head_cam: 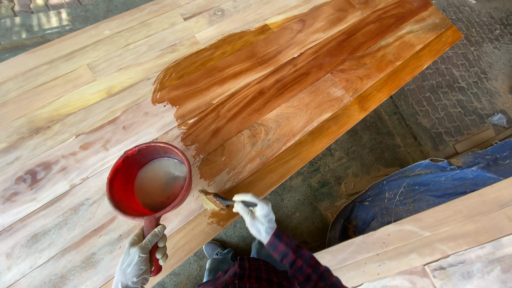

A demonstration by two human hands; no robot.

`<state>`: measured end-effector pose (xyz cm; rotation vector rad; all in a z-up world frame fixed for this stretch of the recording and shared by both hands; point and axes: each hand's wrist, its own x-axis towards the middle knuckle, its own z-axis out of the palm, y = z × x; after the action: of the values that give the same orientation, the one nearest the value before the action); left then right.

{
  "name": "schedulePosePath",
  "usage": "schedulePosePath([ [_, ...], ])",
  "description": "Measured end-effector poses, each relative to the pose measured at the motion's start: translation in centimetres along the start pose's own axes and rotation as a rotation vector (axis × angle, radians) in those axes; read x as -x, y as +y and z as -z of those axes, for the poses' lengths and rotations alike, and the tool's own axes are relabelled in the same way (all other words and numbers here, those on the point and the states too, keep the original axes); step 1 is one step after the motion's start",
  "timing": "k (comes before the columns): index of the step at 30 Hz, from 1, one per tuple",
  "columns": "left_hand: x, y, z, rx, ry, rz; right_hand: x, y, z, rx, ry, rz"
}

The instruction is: The person holds a red container of wood stain in one hand and a brush in the other, brushing the stain across the surface of a large wooden panel, dipping the brush back into the container and working the liquid over untreated sections of the board.

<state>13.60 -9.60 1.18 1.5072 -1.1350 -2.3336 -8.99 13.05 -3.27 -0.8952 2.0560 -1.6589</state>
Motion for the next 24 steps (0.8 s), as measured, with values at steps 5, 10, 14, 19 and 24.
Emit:
schedulePosePath([
  [5, -0.9, -0.9, -1.5, -0.026, 0.049, 0.008, -8.9, 7.6, 10.5, -0.432, 0.145, -0.457],
  [10, -1.3, -2.8, -3.4, 0.041, 0.060, 0.018, -15.7, 11.5, 26.7, -0.082, 0.589, -0.062],
  [14, -1.5, -2.8, -6.5, 0.075, 0.101, 0.037, -18.3, 9.7, 27.5, 0.489, 0.618, 0.154],
  [19, -3.3, -3.7, -9.0, 0.093, 0.190, 0.056, -13.2, 10.3, 17.2, 1.240, -0.036, 0.112],
  [24, -4.3, -3.6, -10.9, 0.123, 0.227, 0.034, -7.0, 3.4, 11.3, 0.657, -0.211, 0.436],
])
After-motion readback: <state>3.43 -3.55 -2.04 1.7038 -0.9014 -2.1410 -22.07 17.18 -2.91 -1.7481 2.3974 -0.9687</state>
